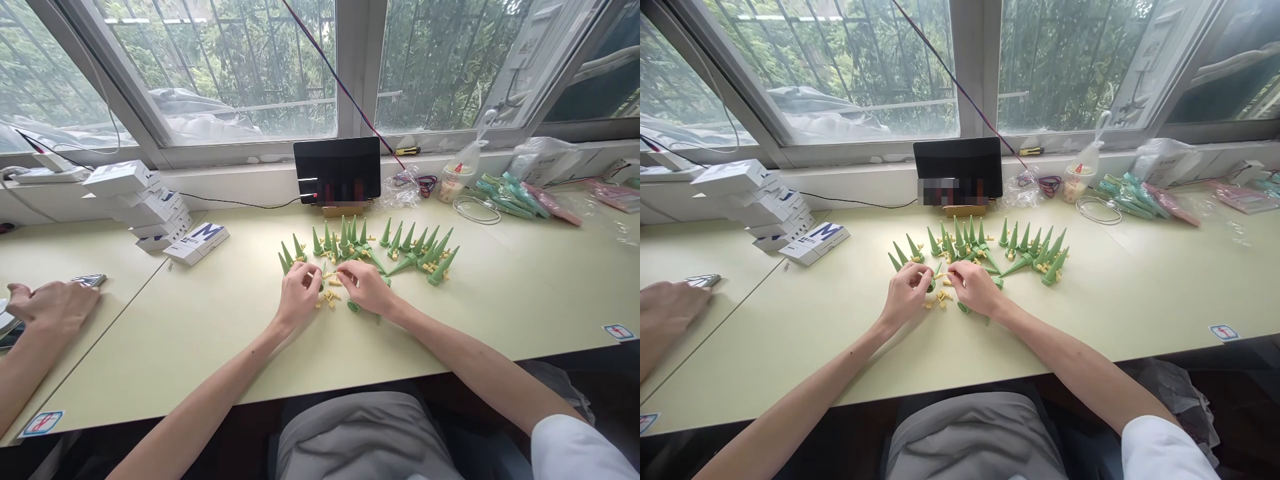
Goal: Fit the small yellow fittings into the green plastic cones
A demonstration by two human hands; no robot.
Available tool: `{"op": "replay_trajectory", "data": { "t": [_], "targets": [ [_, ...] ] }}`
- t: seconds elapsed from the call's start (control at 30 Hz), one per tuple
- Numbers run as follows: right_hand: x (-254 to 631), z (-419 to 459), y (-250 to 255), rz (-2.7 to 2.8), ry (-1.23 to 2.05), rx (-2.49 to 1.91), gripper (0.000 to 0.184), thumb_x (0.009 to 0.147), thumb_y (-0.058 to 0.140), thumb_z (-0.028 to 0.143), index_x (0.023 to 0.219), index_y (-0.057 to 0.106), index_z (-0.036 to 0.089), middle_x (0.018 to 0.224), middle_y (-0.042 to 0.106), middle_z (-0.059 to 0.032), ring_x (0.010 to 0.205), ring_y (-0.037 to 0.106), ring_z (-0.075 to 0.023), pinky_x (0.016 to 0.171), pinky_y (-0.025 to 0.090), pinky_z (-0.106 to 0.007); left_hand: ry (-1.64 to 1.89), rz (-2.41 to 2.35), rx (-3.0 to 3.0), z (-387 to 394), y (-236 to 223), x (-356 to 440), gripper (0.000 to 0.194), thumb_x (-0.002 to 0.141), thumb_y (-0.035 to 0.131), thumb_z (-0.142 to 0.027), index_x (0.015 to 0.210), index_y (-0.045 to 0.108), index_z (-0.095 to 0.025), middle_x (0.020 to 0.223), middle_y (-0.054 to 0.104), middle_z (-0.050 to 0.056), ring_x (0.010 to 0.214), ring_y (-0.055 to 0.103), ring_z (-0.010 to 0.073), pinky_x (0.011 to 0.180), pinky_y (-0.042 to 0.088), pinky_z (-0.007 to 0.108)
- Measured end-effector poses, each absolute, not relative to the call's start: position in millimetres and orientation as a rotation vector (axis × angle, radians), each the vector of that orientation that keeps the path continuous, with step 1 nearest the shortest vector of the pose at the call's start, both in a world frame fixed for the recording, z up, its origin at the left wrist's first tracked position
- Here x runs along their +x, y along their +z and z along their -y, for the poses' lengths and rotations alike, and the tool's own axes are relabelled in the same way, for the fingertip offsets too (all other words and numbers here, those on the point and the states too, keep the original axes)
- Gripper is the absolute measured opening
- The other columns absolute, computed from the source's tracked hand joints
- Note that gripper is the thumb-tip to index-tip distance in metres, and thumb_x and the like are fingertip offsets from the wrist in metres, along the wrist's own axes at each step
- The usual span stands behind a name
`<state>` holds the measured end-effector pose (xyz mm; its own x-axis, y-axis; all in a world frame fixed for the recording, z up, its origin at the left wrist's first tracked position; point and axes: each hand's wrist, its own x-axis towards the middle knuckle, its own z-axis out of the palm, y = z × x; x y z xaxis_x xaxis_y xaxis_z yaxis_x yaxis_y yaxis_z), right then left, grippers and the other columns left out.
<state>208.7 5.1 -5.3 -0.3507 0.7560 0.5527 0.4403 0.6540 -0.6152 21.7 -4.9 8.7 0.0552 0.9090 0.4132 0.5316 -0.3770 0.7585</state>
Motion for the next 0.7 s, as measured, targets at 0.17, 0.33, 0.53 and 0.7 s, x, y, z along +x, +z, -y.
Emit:
{"op": "replay_trajectory", "data": {
  "t": [0.17, 0.33, 0.53, 0.7],
  "targets": [
    [208.9, -5.4, -6.7, 1.999, 0.459, -0.949, 0.013, 0.098, 0.052, 0.023, 0.094, 0.064, 0.019, 0.083, 0.067, -0.0051, 0.070, 0.058, -0.0174, 0.067, 0.048, -0.030, 1.253, -1.427, 1.936, 5.4, 8.2, 21.8, 0.018, 0.090, 0.056, -0.024, 0.077, 0.066, -0.017, 0.081, 0.058, 0.003, 0.060, 0.057, 0.0104, 0.057, 0.050, 0.024],
    [208.6, -4.4, -5.5, 1.997, 0.481, -0.943, 0.012, 0.098, 0.054, 0.024, 0.094, 0.064, 0.019, 0.082, 0.067, -0.0047, 0.069, 0.056, -0.0169, 0.067, 0.047, -0.030, 1.243, -1.408, 1.919, 6.4, 7.0, 21.4, 0.016, 0.090, 0.058, -0.028, 0.080, 0.064, -0.017, 0.084, 0.058, 0.002, 0.061, 0.060, 0.0099, 0.059, 0.053, 0.024],
    [208.4, -3.8, -4.4, 1.997, 0.491, -0.939, 0.010, 0.097, 0.056, 0.024, 0.094, 0.064, 0.018, 0.082, 0.066, -0.0047, 0.069, 0.056, -0.0162, 0.067, 0.047, -0.030, 1.232, -1.395, 1.877, 6.4, 4.5, 21.8, 0.016, 0.090, 0.062, -0.032, 0.086, 0.064, -0.016, 0.090, 0.062, 0.004, 0.066, 0.067, 0.0118, 0.061, 0.056, 0.025],
    [208.5, -4.1, -5.0, 2.008, 0.496, -0.937, 0.009, 0.097, 0.058, 0.023, 0.094, 0.064, 0.018, 0.082, 0.066, -0.0045, 0.069, 0.057, -0.0157, 0.068, 0.047, -0.029, 1.212, -1.359, 1.873, 6.0, 2.3, 21.7, 0.022, 0.086, 0.067, -0.037, 0.094, 0.065, -0.017, 0.096, 0.065, 0.005, 0.073, 0.070, 0.0152, 0.067, 0.061, 0.030]
  ]
}}
